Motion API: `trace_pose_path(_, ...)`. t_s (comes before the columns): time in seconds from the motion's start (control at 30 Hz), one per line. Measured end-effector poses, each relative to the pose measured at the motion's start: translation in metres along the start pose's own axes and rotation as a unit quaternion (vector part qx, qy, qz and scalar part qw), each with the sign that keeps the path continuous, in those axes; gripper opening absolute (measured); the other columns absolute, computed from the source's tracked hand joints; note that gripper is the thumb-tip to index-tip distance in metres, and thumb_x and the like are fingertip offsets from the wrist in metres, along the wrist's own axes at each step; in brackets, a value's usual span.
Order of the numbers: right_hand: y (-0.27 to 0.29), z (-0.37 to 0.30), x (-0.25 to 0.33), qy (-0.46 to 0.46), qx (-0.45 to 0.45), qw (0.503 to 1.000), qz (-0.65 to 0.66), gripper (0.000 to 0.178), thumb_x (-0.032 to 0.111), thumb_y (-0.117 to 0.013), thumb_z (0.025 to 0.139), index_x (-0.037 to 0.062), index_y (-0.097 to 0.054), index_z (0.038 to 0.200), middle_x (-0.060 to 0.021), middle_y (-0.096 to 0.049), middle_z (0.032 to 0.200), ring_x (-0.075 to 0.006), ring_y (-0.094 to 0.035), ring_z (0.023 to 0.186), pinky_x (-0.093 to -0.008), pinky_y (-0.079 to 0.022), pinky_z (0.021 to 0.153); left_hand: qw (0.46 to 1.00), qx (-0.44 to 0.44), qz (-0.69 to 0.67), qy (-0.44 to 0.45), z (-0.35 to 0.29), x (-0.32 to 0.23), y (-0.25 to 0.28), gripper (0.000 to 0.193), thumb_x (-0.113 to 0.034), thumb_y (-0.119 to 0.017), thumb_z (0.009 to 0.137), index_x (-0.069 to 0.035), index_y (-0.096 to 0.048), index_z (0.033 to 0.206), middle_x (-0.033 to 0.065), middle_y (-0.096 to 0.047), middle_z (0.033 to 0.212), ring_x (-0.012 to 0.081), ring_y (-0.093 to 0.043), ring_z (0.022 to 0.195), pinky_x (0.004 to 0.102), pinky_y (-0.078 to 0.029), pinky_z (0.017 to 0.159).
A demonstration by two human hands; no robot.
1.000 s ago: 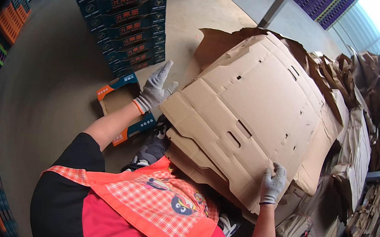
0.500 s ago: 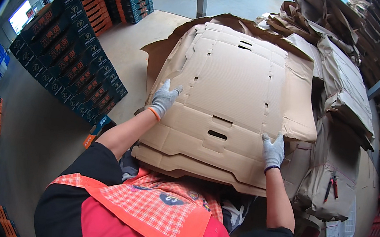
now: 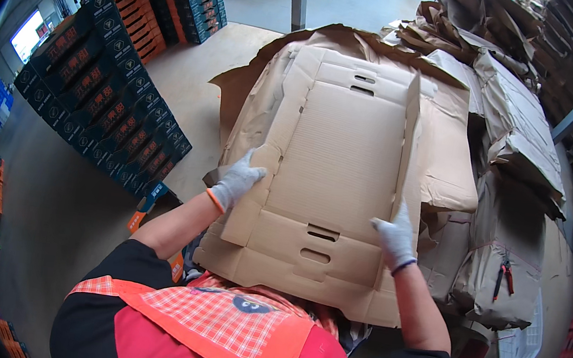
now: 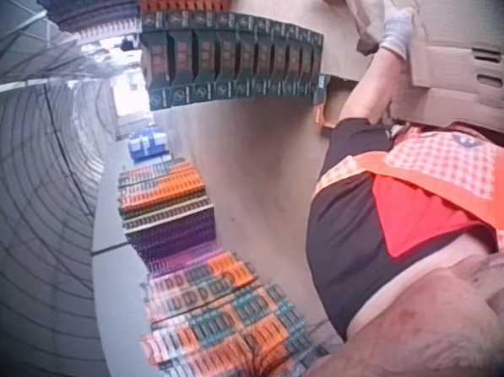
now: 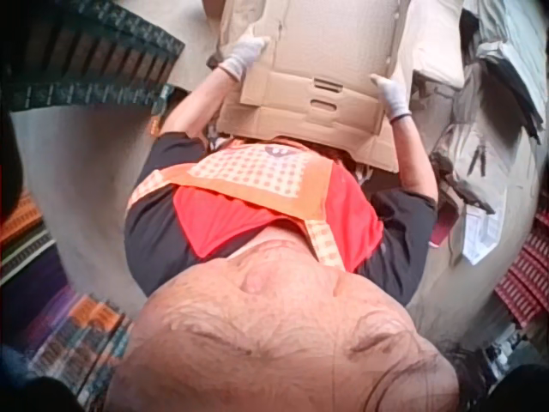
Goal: The person folds flat cardboard sheets into rectangular boxes by hand, aligning flaps and locking tabs, then stacks the finished boxes on the left side of the workspace. The person repeats this process for multiple units throughout the clip.
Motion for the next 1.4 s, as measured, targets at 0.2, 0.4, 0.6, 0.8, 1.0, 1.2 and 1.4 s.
trace_pose_path(0.2,-0.035,-0.001,0.005,0.197,0.045,0.957,-0.207,0.06,0.026,-0.064,0.088,0.0044,-0.044,0.14,-0.0171,-0.03,0.154,-0.0333,-0.023,0.145,-0.0513,-0.015,0.116,0.942,-0.188,0.199,-0.194,0.003,0.007,-0.033,0.046,-0.022,-0.053,0.098,0.0,-0.045,0.138,0.0238,-0.06,0.124,0.035,-0.056,0.119,0.0358,-0.042,0.104)
trace_pose_path(0.4,0.114,-0.012,0.011,0.502,0.068,0.657,-0.559,0.047,0.005,-0.061,0.07,0.0149,-0.065,0.116,-0.0078,-0.051,0.141,-0.0306,-0.044,0.133,-0.0496,-0.03,0.111,0.607,0.151,0.605,-0.492,-0.023,0.019,0.102,0.041,-0.015,-0.066,0.079,-0.014,-0.061,0.12,0.0063,-0.063,0.122,0.0251,-0.055,0.12,0.0382,-0.048,0.094)
trace_pose_path(0.6,0.055,-0.016,0.065,0.423,0.047,0.852,-0.306,0.021,0.014,-0.08,0.07,0.0082,-0.068,0.086,-0.0072,-0.066,0.085,-0.0271,-0.065,0.076,-0.0357,-0.051,0.066,0.775,0.105,0.482,-0.395,-0.019,-0.049,0.024,0.018,-0.025,-0.07,0.082,-0.008,-0.066,0.078,0.0107,-0.064,0.074,0.0314,-0.06,0.068,0.0397,-0.048,0.062)
trace_pose_path(0.8,0.053,-0.09,0.116,0.39,0.275,0.825,-0.302,0.043,0.013,-0.077,0.074,0.0051,-0.062,0.114,-0.0143,-0.067,0.098,-0.0303,-0.067,0.085,-0.0346,-0.054,0.074,0.714,0.247,0.587,-0.29,-0.113,-0.063,0.011,0.039,-0.046,-0.065,0.084,-0.007,-0.068,0.085,0.0165,-0.064,0.075,0.0359,-0.062,0.072,0.041,-0.049,0.064)
trace_pose_path(1.0,0.026,-0.15,0.113,0.015,0.661,0.659,-0.359,0.054,0.044,-0.063,0.085,0.0058,-0.058,0.123,-0.0215,-0.067,0.101,-0.0392,-0.063,0.098,-0.0427,-0.05,0.087,0.666,0.632,0.375,0.131,-0.178,-0.078,0.002,0.106,-0.07,-0.058,0.08,0.003,-0.024,0.149,0.0274,-0.038,0.146,0.0373,-0.042,0.133,0.0401,-0.032,0.111)
trace_pose_path(1.2,0.046,-0.061,0.096,0.187,0.363,0.813,-0.415,0.057,0.027,-0.074,0.079,0.0071,-0.055,0.129,-0.019,-0.059,0.123,-0.035,-0.058,0.112,-0.0388,-0.047,0.097,0.716,0.316,0.621,-0.045,-0.091,-0.071,0.031,0.051,-0.041,-0.053,0.094,-0.017,-0.05,0.139,0.0093,-0.054,0.138,0.0264,-0.051,0.124,0.0447,-0.036,0.103)
trace_pose_path(1.4,0.011,0.005,-0.008,0.101,0.004,0.994,0.04,0.075,0.006,-0.066,0.074,0.0047,-0.039,0.144,-0.0149,-0.033,0.152,-0.0281,-0.037,0.137,-0.0354,-0.038,0.108,0.989,0.013,-0.143,-0.025,-0.064,0.007,0.019,0.064,-0.03,-0.057,0.095,-0.011,-0.03,0.15,0.0136,-0.036,0.15,0.0258,-0.039,0.135,0.0376,-0.031,0.112)
Point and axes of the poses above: each hand's wrist, its own z-axis towards the middle knuckle, its own y-axis out of the back of the hand, x = y × z, the point moved 1 cm from there along z, towards the middle knuckle
